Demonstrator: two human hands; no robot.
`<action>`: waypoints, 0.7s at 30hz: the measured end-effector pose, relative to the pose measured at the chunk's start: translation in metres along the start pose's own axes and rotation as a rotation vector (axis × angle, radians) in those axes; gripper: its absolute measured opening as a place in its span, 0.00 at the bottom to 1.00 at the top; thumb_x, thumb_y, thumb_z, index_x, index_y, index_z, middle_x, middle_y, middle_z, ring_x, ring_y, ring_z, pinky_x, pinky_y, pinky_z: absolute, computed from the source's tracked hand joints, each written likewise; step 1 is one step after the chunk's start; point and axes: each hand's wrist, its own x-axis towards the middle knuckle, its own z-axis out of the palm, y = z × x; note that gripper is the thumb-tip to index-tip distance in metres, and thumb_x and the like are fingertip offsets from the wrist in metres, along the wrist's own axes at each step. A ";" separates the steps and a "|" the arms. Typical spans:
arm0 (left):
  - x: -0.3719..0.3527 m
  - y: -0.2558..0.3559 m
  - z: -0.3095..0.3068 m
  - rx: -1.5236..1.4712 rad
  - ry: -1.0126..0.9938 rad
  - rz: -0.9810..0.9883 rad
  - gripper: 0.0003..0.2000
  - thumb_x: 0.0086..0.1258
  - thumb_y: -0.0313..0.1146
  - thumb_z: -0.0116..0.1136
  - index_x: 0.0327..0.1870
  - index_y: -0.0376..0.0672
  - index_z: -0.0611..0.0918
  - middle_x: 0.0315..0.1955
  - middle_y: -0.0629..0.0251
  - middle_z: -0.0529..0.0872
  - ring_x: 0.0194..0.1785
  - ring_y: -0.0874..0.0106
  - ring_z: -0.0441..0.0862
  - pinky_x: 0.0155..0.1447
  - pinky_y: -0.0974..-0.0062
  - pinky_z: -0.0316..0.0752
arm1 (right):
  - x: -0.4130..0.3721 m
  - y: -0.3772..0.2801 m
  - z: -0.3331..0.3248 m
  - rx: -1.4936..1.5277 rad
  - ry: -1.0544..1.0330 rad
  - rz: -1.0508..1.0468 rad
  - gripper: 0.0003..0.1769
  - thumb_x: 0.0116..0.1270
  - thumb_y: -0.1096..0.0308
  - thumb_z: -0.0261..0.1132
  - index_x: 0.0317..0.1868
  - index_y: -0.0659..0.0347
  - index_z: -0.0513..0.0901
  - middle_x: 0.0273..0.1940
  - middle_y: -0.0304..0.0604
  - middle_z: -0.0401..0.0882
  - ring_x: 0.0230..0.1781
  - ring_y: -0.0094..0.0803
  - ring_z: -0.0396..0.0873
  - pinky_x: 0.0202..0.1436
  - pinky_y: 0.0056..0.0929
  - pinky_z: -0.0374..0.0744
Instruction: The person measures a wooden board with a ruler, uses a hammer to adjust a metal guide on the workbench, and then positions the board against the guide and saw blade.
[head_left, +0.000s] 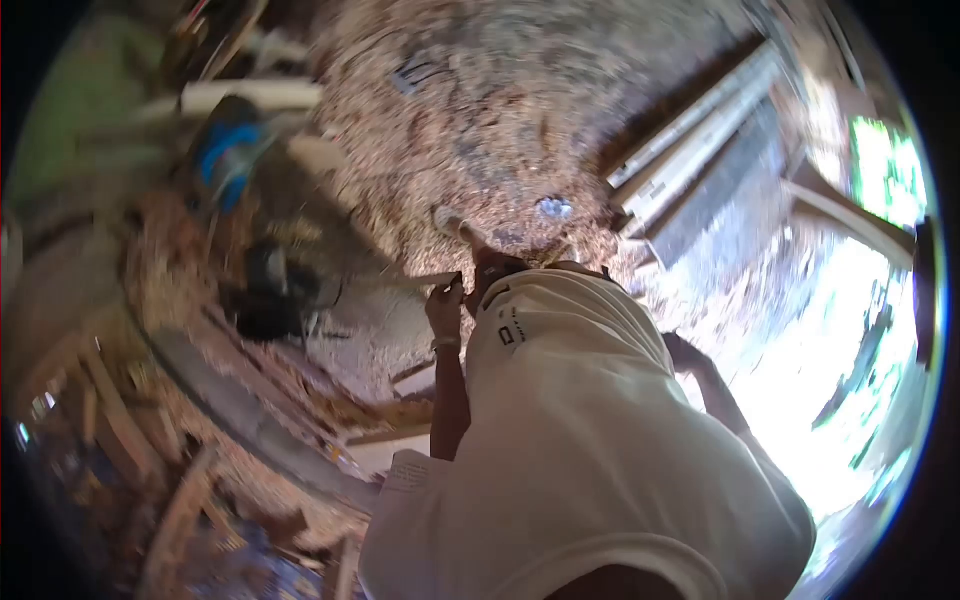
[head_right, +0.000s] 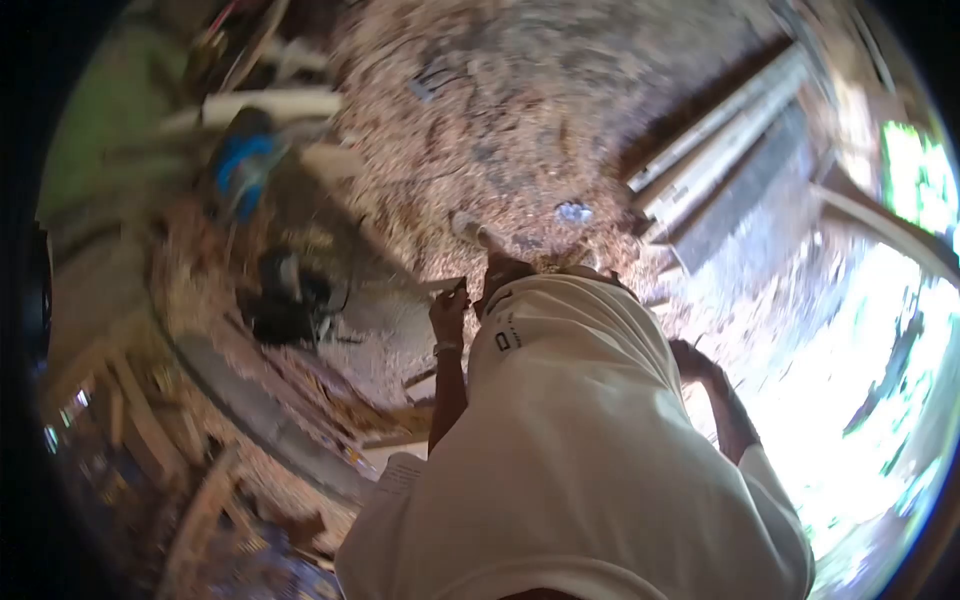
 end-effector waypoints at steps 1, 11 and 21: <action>0.002 0.003 0.011 -0.042 -0.108 -0.055 0.13 0.76 0.36 0.67 0.49 0.34 0.82 0.38 0.65 0.88 0.41 0.74 0.84 0.46 0.75 0.78 | -0.003 0.012 0.013 0.167 0.093 -0.002 0.19 0.64 0.57 0.69 0.48 0.63 0.88 0.47 0.60 0.88 0.50 0.51 0.87 0.52 0.44 0.82; -0.018 0.074 0.276 -0.968 -1.069 -0.131 0.09 0.82 0.34 0.58 0.56 0.44 0.82 0.41 0.70 0.85 0.40 0.72 0.81 0.52 0.70 0.77 | -0.073 0.219 0.116 0.735 0.390 0.068 0.27 0.61 0.60 0.75 0.60 0.60 0.84 0.53 0.50 0.89 0.53 0.42 0.87 0.61 0.40 0.83; 0.017 0.068 0.549 0.159 -0.589 -0.379 0.09 0.83 0.29 0.42 0.45 0.47 0.79 0.31 0.70 0.78 0.30 0.72 0.74 0.37 0.73 0.75 | -0.185 0.365 0.168 1.009 1.120 0.438 0.24 0.72 0.58 0.70 0.64 0.58 0.82 0.57 0.52 0.84 0.51 0.42 0.86 0.58 0.43 0.85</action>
